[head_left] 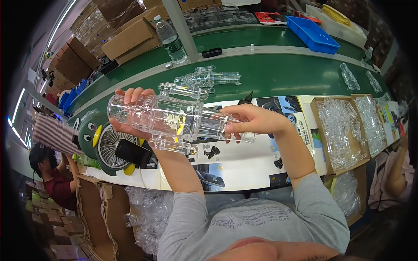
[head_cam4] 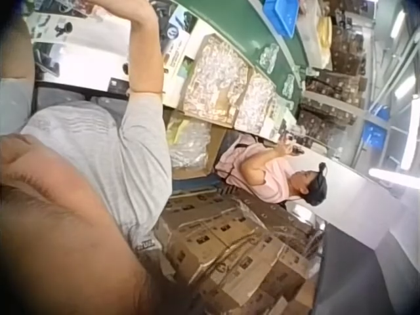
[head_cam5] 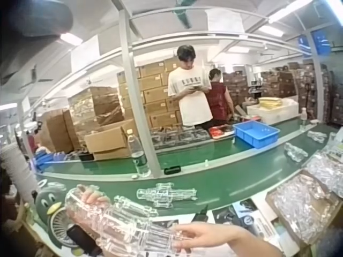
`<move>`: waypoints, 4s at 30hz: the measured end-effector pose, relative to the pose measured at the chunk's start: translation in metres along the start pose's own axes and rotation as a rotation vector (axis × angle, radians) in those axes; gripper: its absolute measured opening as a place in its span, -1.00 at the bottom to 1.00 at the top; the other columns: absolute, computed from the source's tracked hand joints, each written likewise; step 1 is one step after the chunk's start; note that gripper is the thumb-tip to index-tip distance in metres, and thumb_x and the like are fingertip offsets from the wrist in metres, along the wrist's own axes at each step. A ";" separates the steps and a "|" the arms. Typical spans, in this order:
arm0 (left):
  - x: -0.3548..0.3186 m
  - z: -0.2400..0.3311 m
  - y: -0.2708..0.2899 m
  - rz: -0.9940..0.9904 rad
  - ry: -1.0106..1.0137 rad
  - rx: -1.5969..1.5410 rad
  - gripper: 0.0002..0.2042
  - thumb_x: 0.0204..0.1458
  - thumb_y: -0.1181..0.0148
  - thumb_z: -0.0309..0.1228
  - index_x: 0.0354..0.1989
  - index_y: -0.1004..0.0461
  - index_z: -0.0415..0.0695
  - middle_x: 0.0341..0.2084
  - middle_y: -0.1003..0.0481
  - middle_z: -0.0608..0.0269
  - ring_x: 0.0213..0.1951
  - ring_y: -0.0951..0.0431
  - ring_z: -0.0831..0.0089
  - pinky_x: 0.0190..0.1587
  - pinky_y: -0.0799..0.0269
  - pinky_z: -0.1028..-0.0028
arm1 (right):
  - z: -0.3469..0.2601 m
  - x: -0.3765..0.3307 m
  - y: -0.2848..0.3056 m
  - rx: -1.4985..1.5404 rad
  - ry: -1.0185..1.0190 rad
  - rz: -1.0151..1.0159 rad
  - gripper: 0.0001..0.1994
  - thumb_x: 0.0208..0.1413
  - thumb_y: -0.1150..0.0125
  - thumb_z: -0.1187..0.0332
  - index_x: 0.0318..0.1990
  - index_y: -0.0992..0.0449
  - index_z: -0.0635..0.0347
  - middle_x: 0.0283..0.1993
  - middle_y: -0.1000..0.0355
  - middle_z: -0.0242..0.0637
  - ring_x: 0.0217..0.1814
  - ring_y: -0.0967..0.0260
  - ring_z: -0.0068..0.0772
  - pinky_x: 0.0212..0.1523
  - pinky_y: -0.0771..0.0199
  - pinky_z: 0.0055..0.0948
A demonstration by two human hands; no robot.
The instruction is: Assembling clear plastic pitchers by applying adhesive and fitting components together on an assembly line.
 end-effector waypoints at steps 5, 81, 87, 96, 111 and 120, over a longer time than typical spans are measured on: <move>0.000 -0.001 0.000 0.006 0.000 -0.001 -0.41 -0.22 -0.23 -0.10 -0.02 -0.26 -0.15 -0.44 -0.32 0.27 -0.33 -0.35 0.41 -0.07 -0.22 0.28 | 0.001 0.000 0.000 -0.004 -0.006 0.012 -0.59 0.08 -0.09 0.26 0.04 -0.28 0.28 -0.40 -0.43 -0.26 -0.45 -0.33 -0.62 -0.43 -0.36 -0.62; -0.036 -0.077 -0.085 -0.431 -0.125 1.729 -0.48 -0.03 -0.12 -0.24 0.07 -0.19 -0.23 0.08 -0.20 -0.02 0.14 -0.19 0.19 0.13 -0.07 0.23 | 0.074 -0.091 0.285 -1.874 -0.585 1.009 -0.36 -0.13 -0.09 0.47 0.17 -0.12 -0.24 0.14 -0.19 -0.27 0.24 -0.07 -0.27 0.16 0.13 0.28; -0.039 -0.073 -0.087 -0.469 -0.071 1.808 -0.50 0.00 -0.08 -0.26 0.08 -0.19 -0.25 0.07 -0.23 -0.04 0.16 -0.18 0.21 0.15 -0.05 0.21 | 0.120 -0.125 0.306 -1.795 -0.934 0.825 -0.40 -0.09 -0.10 0.44 0.16 -0.13 -0.27 0.13 -0.19 -0.29 0.24 -0.05 -0.25 0.14 0.10 0.26; -0.038 -0.076 -0.087 -0.476 -0.123 1.765 -0.54 -0.09 -0.15 -0.33 -0.01 -0.26 -0.26 0.01 -0.29 -0.05 0.08 -0.25 0.16 0.14 -0.04 0.29 | 0.092 -0.044 0.241 -1.889 -0.310 0.923 -0.36 -0.10 -0.02 0.50 0.19 -0.11 -0.34 0.15 -0.17 -0.26 0.24 -0.05 -0.19 0.15 -0.04 0.02; -0.100 0.018 -0.128 -0.549 0.488 1.768 -0.80 -0.27 -0.20 -0.60 -0.38 -0.46 -0.31 -0.44 -0.48 0.08 -0.35 -0.48 0.23 -0.28 -0.35 0.42 | 0.088 -0.051 0.102 -1.125 0.439 1.140 -0.77 -0.14 -0.01 0.62 -0.26 -0.43 0.22 -0.24 -0.38 -0.20 -0.17 -0.32 -0.17 -0.12 -0.30 -0.38; -0.299 0.245 -0.002 0.683 1.055 1.831 -0.83 -0.02 -0.01 -0.51 -0.28 -0.44 -0.30 -0.44 -0.49 0.11 -0.33 -0.49 0.38 -0.25 -0.38 0.46 | 0.091 -0.033 0.093 -1.050 0.350 1.025 -0.77 -0.10 0.02 0.61 -0.24 -0.42 0.21 -0.25 -0.38 -0.22 -0.19 -0.34 -0.24 -0.17 -0.32 -0.41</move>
Point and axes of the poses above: each hand's wrist, its own x-axis towards the middle knuckle, its own y-axis out of the back of the hand, z = x × y, the point moved 7 cm from there along x, towards the middle knuckle
